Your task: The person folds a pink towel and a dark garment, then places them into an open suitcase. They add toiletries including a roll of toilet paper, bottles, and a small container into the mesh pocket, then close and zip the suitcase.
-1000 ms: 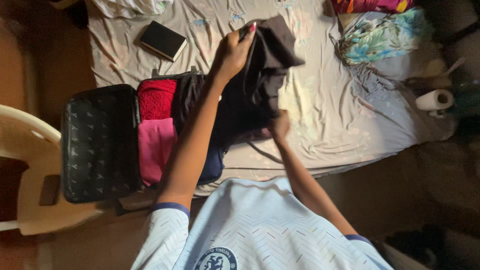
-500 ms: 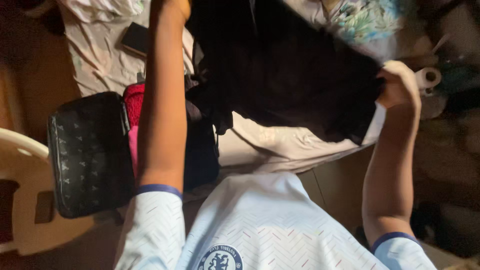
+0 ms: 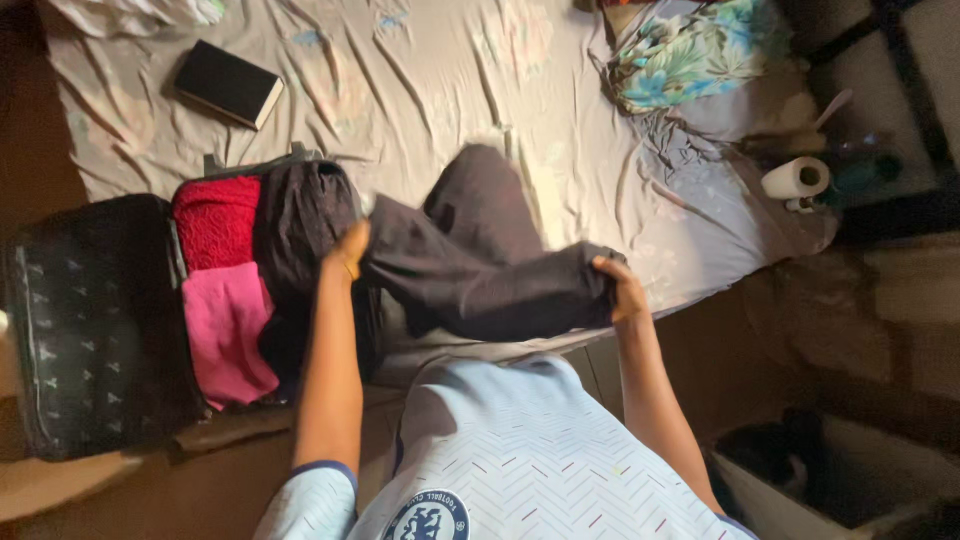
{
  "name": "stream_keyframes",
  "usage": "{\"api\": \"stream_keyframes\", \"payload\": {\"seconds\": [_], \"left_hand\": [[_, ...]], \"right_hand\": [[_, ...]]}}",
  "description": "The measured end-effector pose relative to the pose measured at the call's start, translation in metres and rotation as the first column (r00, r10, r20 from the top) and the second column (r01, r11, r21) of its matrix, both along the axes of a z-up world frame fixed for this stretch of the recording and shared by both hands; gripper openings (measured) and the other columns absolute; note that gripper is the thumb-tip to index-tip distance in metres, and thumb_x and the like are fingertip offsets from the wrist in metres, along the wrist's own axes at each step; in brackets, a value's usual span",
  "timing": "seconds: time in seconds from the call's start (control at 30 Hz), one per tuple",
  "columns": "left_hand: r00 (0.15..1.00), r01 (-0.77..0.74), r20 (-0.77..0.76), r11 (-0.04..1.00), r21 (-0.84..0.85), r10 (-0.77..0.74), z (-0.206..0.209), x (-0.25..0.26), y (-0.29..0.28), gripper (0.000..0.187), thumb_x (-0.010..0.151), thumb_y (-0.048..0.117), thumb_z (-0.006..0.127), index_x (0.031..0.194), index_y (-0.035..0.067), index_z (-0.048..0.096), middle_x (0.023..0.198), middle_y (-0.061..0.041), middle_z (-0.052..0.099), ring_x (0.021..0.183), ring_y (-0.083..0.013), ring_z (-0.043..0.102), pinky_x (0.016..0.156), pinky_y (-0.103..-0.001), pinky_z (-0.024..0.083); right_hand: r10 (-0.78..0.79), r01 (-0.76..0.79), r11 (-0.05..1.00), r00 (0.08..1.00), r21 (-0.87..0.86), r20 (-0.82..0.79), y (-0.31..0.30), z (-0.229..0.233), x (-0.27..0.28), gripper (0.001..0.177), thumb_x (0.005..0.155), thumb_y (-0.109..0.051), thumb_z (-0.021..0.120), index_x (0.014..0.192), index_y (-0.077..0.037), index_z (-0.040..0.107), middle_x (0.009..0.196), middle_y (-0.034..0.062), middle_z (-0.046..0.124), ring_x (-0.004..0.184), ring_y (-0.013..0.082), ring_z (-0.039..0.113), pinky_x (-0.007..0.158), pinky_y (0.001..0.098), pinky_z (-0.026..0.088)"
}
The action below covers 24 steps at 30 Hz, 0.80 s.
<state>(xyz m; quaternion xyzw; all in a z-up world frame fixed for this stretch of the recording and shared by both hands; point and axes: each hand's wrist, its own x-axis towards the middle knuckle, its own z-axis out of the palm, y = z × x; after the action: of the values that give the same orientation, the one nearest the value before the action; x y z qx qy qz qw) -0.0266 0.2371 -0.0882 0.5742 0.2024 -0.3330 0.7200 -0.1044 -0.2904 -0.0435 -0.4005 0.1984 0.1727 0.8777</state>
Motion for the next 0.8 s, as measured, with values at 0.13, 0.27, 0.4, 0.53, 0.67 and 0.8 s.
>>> {"api": "stream_keyframes", "payload": {"seconds": [0.13, 0.27, 0.4, 0.53, 0.67, 0.8], "left_hand": [[0.864, -0.476, -0.183, 0.879, 0.007, 0.469, 0.036, 0.007, -0.007, 0.065, 0.097, 0.061, 0.045, 0.138, 0.012, 0.058, 0.133, -0.008, 0.064, 0.122, -0.0264, 0.06, 0.098, -0.048, 0.049], [0.773, -0.6, -0.128, 0.651, -0.464, 0.621, 0.043, -0.025, -0.042, 0.067, 0.099, 0.063, 0.044, 0.14, 0.012, 0.059, 0.137, -0.008, 0.065, 0.125, -0.029, 0.06, 0.106, -0.047, 0.047], [0.698, -0.586, -0.159, 0.428, -0.688, 0.699, 0.06, -0.026, -0.056, 0.082, 0.086, 0.065, 0.057, 0.127, -0.005, 0.066, 0.126, -0.017, 0.072, 0.118, -0.0308, 0.066, 0.104, -0.044, 0.051], [0.689, -0.625, 0.196, 0.709, -0.325, 0.698, 0.097, -0.018, -0.05, 0.048, 0.084, 0.017, 0.084, 0.125, 0.002, 0.066, 0.118, -0.005, 0.071, 0.108, -0.0224, 0.067, 0.101, -0.04, 0.052], [0.666, -0.559, 0.706, 0.788, 0.258, 0.241, 0.134, -0.031, -0.034, 0.053, 0.078, 0.01, 0.089, 0.123, -0.005, 0.065, 0.115, -0.01, 0.072, 0.102, -0.0253, 0.069, 0.097, -0.039, 0.052], [0.701, -0.538, 0.699, 0.541, 0.646, -0.137, 0.163, -0.048, -0.027, 0.032, 0.088, 0.017, 0.089, 0.109, -0.003, 0.077, 0.11, -0.014, 0.074, 0.1, -0.027, 0.071, 0.089, -0.038, 0.053]], "right_hand": [[-0.122, 0.123, 0.992, 0.989, -0.004, -0.081, -0.034, 0.028, 0.021, 0.033, 0.084, -0.019, 0.071, 0.113, -0.002, 0.069, 0.101, 0.0122, 0.078, 0.088, 0.0248, 0.076, 0.081, 0.041, 0.063], [0.222, -0.202, 0.88, 0.975, -0.429, -0.003, -0.044, 0.029, 0.043, 0.028, 0.086, 0.002, 0.077, 0.113, 0.001, 0.067, 0.104, 0.0101, 0.07, 0.086, 0.0214, 0.068, 0.07, 0.0374, 0.049], [0.037, -0.036, 0.98, 0.999, -0.195, 0.003, -0.074, 0.027, 0.077, 0.016, 0.089, -0.005, 0.073, 0.102, 0.003, 0.069, 0.096, 0.0107, 0.073, 0.084, 0.0205, 0.072, 0.081, 0.0325, 0.058], [-0.118, 0.164, 0.861, 0.985, -0.481, 0.125, -0.111, 0.046, 0.11, 0.016, 0.088, -0.004, 0.08, 0.101, 0.002, 0.071, 0.097, 0.0061, 0.072, 0.085, 0.0144, 0.069, 0.081, 0.0271, 0.053], [-0.053, 0.468, 0.598, 0.833, -0.651, 0.551, -0.127, 0.083, 0.121, 0.016, 0.091, 0.002, 0.083, 0.098, 0.007, 0.07, 0.107, 0.0065, 0.063, 0.095, 0.0146, 0.058, 0.086, 0.0271, 0.046], [-0.063, 0.396, 0.808, 0.796, -0.437, 0.603, -0.146, 0.146, 0.105, 0.013, 0.093, 0.0, 0.074, 0.101, 0.009, 0.069, 0.118, 0.0186, 0.067, 0.101, 0.0247, 0.066, 0.092, 0.0333, 0.055]]}}
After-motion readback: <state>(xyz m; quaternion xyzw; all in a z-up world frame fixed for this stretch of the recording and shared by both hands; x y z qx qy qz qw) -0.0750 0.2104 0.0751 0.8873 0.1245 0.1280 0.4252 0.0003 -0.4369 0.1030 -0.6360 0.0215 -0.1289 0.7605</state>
